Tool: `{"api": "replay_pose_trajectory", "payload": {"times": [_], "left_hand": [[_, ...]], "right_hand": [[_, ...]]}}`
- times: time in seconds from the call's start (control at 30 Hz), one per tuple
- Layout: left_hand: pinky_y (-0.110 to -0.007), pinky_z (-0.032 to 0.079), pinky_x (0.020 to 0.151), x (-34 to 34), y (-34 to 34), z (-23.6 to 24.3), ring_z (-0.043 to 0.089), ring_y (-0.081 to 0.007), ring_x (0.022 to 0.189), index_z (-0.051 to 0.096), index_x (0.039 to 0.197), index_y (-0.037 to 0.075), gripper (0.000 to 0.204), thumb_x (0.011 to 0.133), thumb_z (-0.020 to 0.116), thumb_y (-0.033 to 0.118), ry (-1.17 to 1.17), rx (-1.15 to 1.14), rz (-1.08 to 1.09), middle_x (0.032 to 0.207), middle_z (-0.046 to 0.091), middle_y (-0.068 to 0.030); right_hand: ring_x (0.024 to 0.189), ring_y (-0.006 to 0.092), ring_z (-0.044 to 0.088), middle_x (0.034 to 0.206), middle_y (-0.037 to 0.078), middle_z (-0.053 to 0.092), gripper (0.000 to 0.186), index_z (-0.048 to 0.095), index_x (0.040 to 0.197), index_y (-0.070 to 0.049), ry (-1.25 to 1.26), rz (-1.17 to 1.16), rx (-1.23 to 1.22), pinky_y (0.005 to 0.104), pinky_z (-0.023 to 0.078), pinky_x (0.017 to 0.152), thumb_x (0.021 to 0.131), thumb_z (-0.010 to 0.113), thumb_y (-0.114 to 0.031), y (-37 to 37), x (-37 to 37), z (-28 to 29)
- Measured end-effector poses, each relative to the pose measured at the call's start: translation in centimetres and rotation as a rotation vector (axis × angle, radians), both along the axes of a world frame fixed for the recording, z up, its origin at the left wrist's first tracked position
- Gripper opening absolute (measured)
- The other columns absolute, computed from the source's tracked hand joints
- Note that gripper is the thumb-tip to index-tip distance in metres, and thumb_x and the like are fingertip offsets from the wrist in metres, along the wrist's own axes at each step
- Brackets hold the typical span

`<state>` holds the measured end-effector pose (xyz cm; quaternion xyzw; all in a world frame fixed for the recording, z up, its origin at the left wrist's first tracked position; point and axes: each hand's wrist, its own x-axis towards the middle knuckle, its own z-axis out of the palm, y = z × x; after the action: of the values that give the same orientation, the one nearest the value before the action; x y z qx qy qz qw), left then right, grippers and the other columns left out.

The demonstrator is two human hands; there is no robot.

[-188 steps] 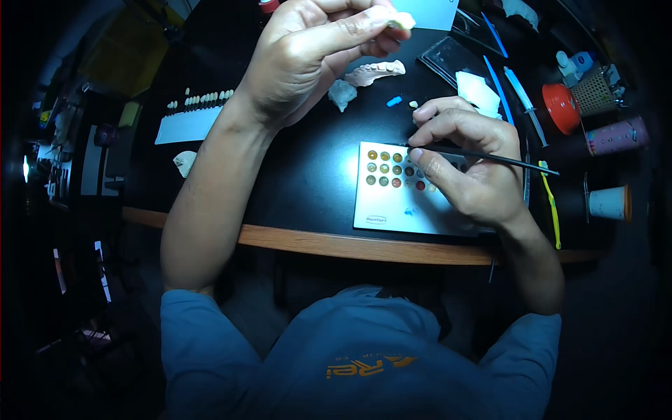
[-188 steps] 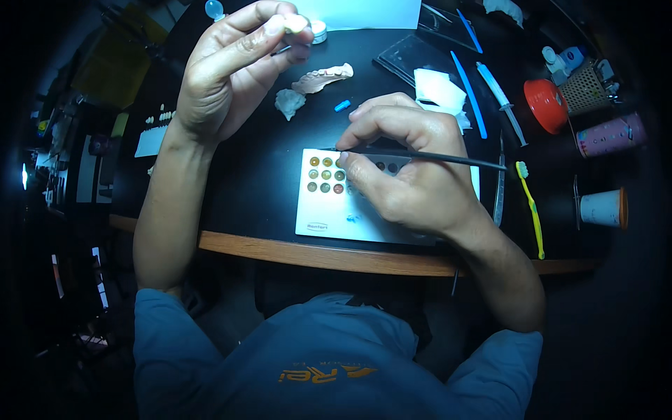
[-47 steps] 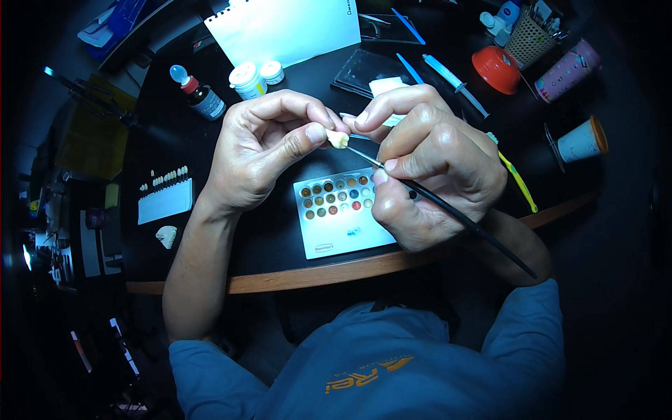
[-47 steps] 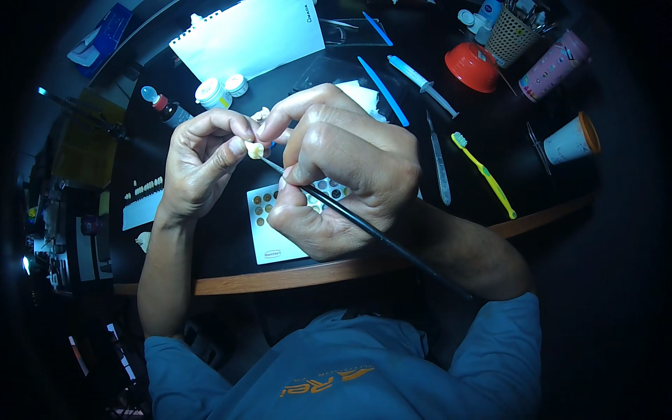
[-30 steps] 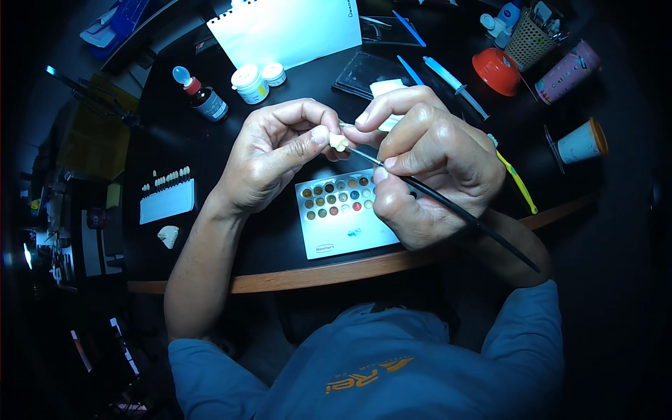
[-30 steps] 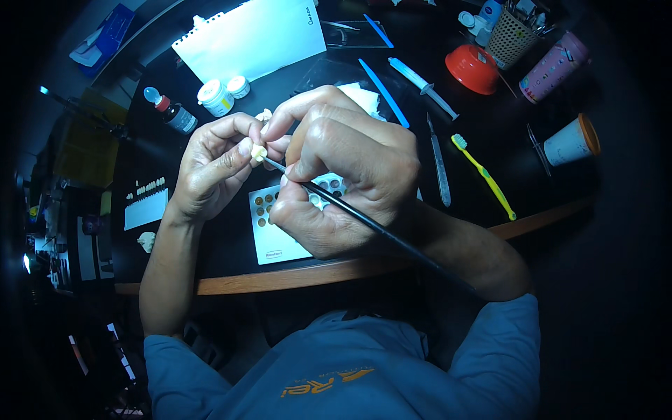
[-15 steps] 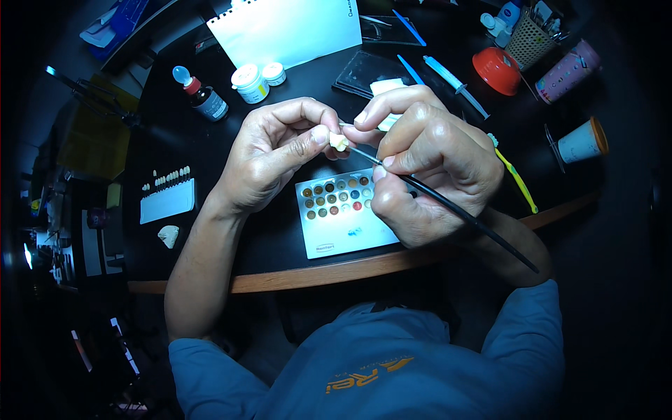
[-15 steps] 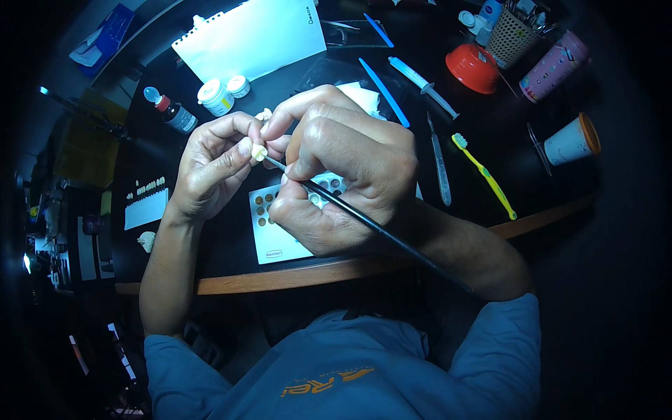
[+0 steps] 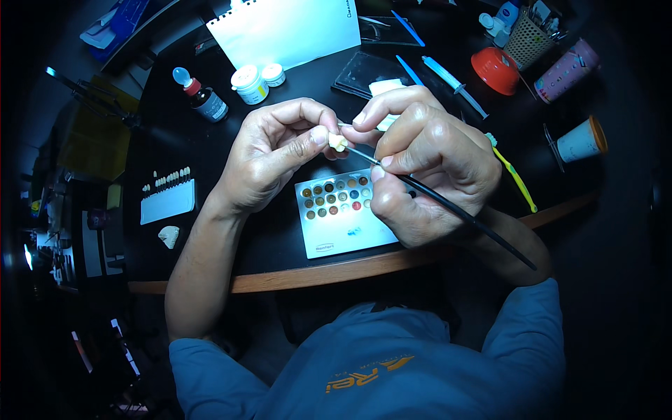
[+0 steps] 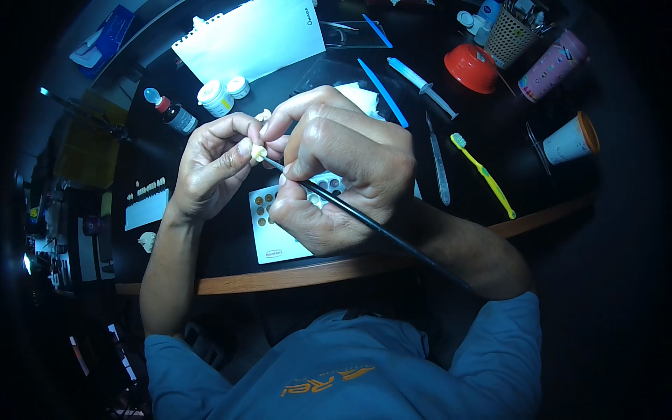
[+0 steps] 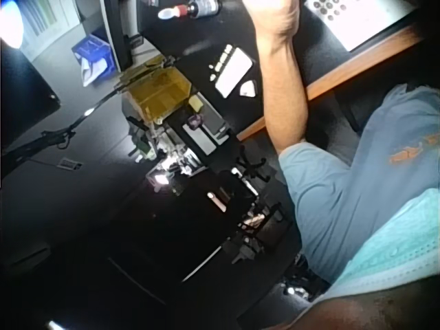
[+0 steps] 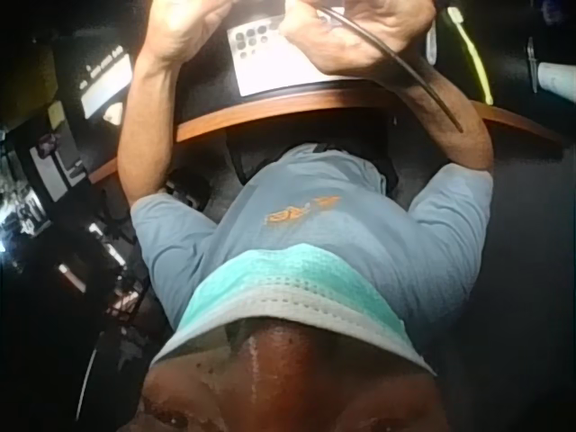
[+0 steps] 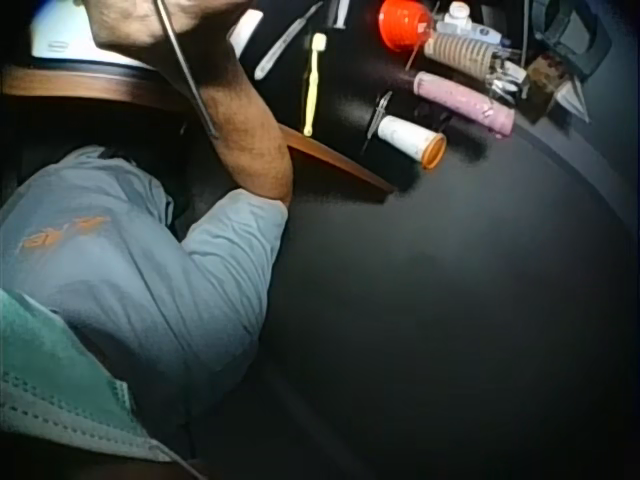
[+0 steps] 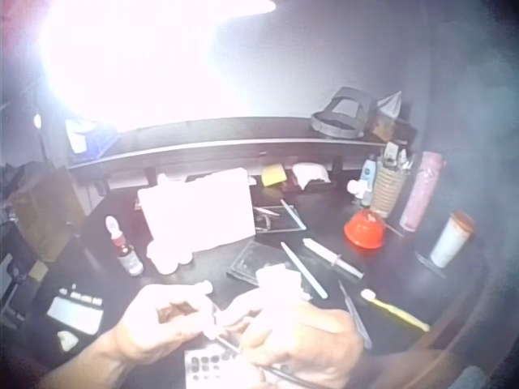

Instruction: The person holds an artificial tooth and applies pigment to it using a fine brush, repeatedly dipping the brush into wells on a color palette tray.

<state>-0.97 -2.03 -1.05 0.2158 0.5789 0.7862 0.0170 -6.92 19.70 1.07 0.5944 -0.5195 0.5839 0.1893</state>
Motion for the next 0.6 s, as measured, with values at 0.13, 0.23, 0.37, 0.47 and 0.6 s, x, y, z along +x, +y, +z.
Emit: {"api": "replay_pose_trajectory", "payload": {"times": [0.13,0.23,0.37,0.47,0.6], "left_hand": [[-0.031,0.057,0.091,0.01,0.01,0.09,0.070,-0.0162,0.095,0.067,0.110,-0.004,0.019,0.101,0.064,0.012,-0.010,0.004,0.007,0.103,0.073,-0.0138],[-0.031,0.057,0.091,0.00,0.02,0.10,0.070,-0.0164,0.096,0.067,0.110,-0.004,0.019,0.101,0.065,0.012,-0.014,0.006,-0.005,0.104,0.073,-0.0143],[-0.031,0.057,0.091,0.09,0.05,0.05,0.070,-0.0163,0.096,0.067,0.110,-0.004,0.019,0.101,0.065,0.012,-0.010,-0.002,0.009,0.104,0.073,-0.0144],[-0.031,0.057,0.090,0.08,0.10,0.06,0.070,-0.0160,0.096,0.067,0.110,-0.004,0.019,0.101,0.065,0.012,-0.006,-0.009,0.016,0.104,0.073,-0.0140],[-0.030,0.057,0.089,0.00,0.07,-0.06,0.070,-0.0149,0.095,0.067,0.110,-0.003,0.017,0.101,0.065,0.012,0.017,-0.056,0.044,0.103,0.073,-0.0127]], "right_hand": [[0.091,0.0295,0.069,0.073,0.007,0.061,0.018,0.058,0.079,-0.004,0.021,-0.014,0.021,0.0491,0.051,0.090,0.067,0.061,0.009,0.06,0.10,0.20],[0.091,0.0294,0.069,0.073,0.007,0.062,0.018,0.057,0.079,-0.004,0.026,-0.011,0.005,0.0495,0.051,0.090,0.067,0.061,0.009,0.06,-0.02,-0.03],[0.092,0.0295,0.069,0.073,0.007,0.061,0.018,0.057,0.079,-0.004,-0.009,0.000,0.000,0.0496,0.050,0.090,0.067,0.062,0.008,-0.09,0.10,-0.13],[0.092,0.0295,0.069,0.073,0.007,0.060,0.018,0.057,0.079,-0.004,0.010,-0.010,0.011,0.0494,0.051,0.090,0.067,0.062,0.008,0.04,0.10,0.11],[0.092,0.0295,0.069,0.072,0.006,0.059,0.017,0.057,0.078,-0.004,0.009,-0.008,0.015,0.0488,0.051,0.090,0.067,0.062,0.008,0.09,-0.02,0.04]]}}
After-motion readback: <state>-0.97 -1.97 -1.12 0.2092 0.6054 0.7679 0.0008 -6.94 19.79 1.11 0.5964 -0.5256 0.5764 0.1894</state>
